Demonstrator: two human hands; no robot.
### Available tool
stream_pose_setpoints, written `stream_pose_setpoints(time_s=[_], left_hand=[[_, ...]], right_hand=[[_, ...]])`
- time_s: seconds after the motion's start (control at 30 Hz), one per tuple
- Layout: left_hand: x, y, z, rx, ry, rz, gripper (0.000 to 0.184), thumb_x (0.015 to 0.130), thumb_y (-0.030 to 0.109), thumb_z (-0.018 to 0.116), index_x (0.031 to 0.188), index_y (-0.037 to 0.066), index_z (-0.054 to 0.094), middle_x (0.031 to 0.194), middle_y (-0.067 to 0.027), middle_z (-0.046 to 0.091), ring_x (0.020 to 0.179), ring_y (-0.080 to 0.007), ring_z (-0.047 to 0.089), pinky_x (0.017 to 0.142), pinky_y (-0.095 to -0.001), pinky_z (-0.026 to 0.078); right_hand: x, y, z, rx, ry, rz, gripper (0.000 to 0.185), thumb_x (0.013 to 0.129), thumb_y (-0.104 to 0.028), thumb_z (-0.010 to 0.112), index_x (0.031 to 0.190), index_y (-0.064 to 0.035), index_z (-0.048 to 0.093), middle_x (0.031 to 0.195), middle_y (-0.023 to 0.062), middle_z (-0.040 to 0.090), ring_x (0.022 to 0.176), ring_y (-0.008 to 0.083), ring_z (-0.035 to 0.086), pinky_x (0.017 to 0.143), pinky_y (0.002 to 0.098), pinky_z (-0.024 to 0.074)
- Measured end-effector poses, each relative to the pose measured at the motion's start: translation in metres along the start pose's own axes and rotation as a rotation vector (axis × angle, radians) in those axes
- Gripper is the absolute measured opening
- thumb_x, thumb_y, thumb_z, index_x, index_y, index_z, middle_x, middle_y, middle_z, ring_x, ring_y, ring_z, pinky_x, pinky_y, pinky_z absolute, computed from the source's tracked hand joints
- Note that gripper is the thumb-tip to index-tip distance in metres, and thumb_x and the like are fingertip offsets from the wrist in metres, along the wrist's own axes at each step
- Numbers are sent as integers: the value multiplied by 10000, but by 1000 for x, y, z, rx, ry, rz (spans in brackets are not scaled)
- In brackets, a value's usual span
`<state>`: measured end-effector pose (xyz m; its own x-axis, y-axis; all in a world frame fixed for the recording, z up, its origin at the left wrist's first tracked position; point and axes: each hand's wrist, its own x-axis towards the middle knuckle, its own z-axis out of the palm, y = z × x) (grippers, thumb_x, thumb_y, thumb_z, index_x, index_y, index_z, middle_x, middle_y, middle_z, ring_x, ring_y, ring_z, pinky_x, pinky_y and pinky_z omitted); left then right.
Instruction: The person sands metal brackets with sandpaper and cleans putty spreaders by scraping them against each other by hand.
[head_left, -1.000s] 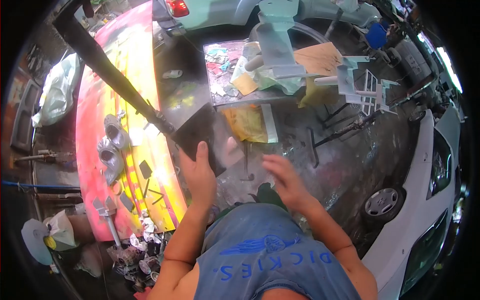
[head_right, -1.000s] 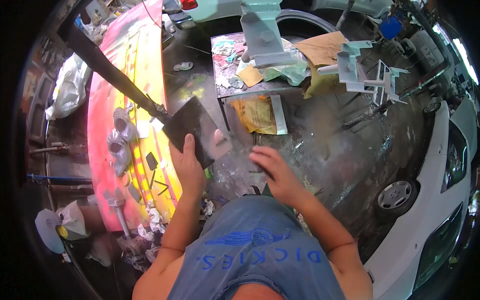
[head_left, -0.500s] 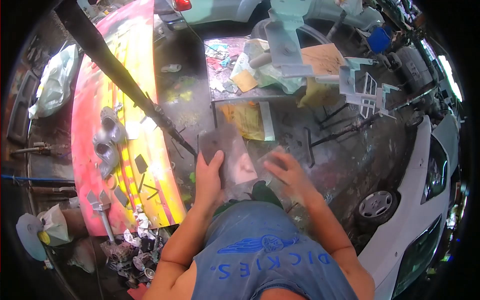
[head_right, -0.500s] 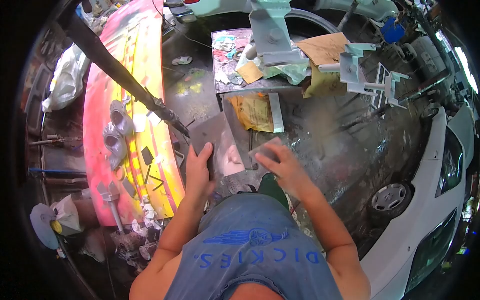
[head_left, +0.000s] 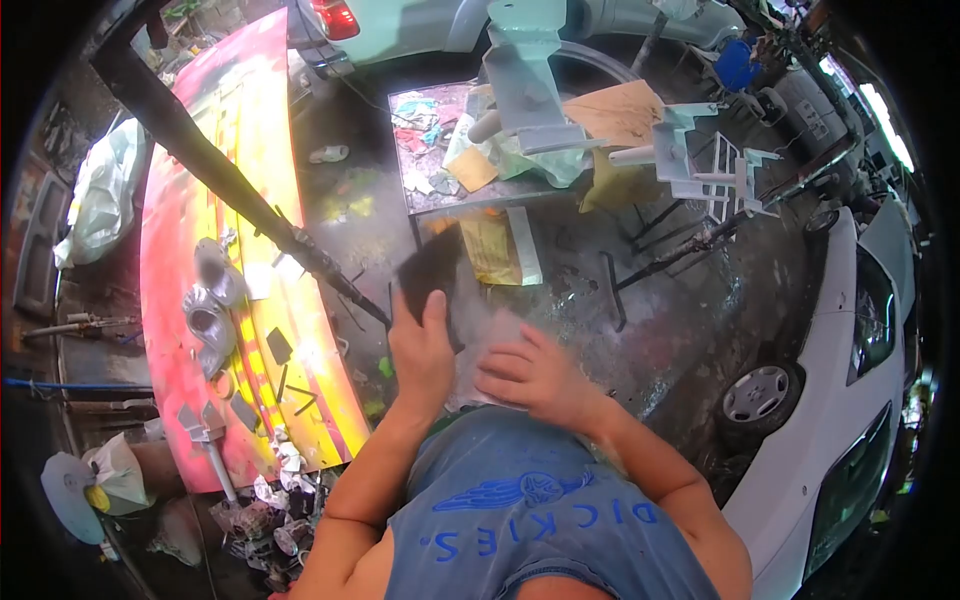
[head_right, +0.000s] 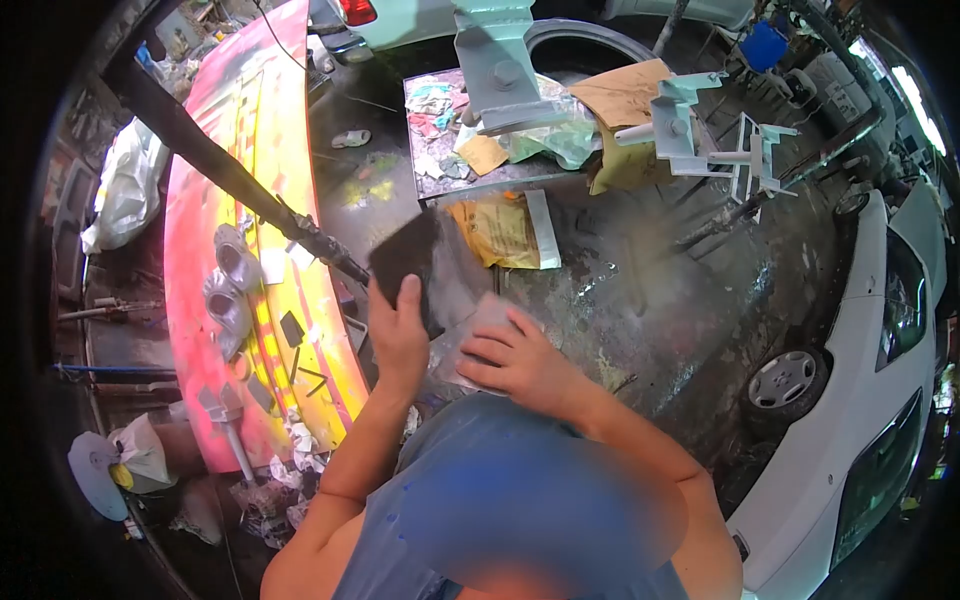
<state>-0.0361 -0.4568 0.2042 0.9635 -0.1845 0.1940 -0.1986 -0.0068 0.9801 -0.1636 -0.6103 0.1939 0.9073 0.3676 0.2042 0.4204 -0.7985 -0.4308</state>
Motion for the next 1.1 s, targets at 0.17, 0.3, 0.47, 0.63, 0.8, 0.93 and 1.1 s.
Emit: stream_pose_setpoints(time_s=[0.17,0.3,0.47,0.63,0.8,0.93,1.1], left_hand=[[9,1,-7,-115,-23,-53,309,1035,178,546,1249,-45,547,1064,-135,670,928,-183,619,849,-319,486],[3,3,2,-467,-60,-374,346,1024,153,551,1322,-15,502,1234,-124,604,1097,-206,585,976,-346,460],[-11,-25,3,-688,-32,-530,337,998,161,597,1297,34,505,1199,-105,620,1066,-207,633,945,-376,521],[-7,7,-6,-724,-46,-520,346,1008,164,577,1326,49,500,1232,-95,614,1104,-215,621,955,-392,524],[10,-4,-22,-772,-192,-542,379,1025,233,563,1354,60,490,1264,-77,610,1150,-222,603,989,-402,509],[-2,-19,-25,-788,-334,-606,462,1027,217,559,1431,39,421,1312,-84,581,1183,-218,583,1001,-383,498],[-34,-32,-14,-764,-460,-771,450,1016,223,576,1411,53,445,1303,-96,597,1156,-228,610,998,-377,500]], right_hand=[[1,-6,-21,71,245,28,496,827,-136,687,1305,-239,602,1396,105,507,1312,325,494,1129,594,334],[13,-21,-31,89,370,-112,524,838,-128,700,1336,-256,595,1401,127,467,1331,376,455,1117,580,367],[-7,16,18,140,382,76,570,802,-36,692,1326,-249,619,1418,123,440,1330,380,451,1123,543,376],[-35,39,17,12,230,254,616,754,51,685,1319,-187,623,1383,138,476,1314,355,474,1103,484,402],[-36,48,-3,450,399,408,430,845,48,662,1258,-59,601,1232,141,606,1182,304,587,1030,395,461],[-11,33,-38,1086,635,808,385,918,-53,679,1265,1,524,1186,116,633,1100,188,616,964,321,494],[12,56,-26,1389,618,670,395,952,-161,688,1242,18,490,1144,97,627,1034,133,608,912,289,510]])
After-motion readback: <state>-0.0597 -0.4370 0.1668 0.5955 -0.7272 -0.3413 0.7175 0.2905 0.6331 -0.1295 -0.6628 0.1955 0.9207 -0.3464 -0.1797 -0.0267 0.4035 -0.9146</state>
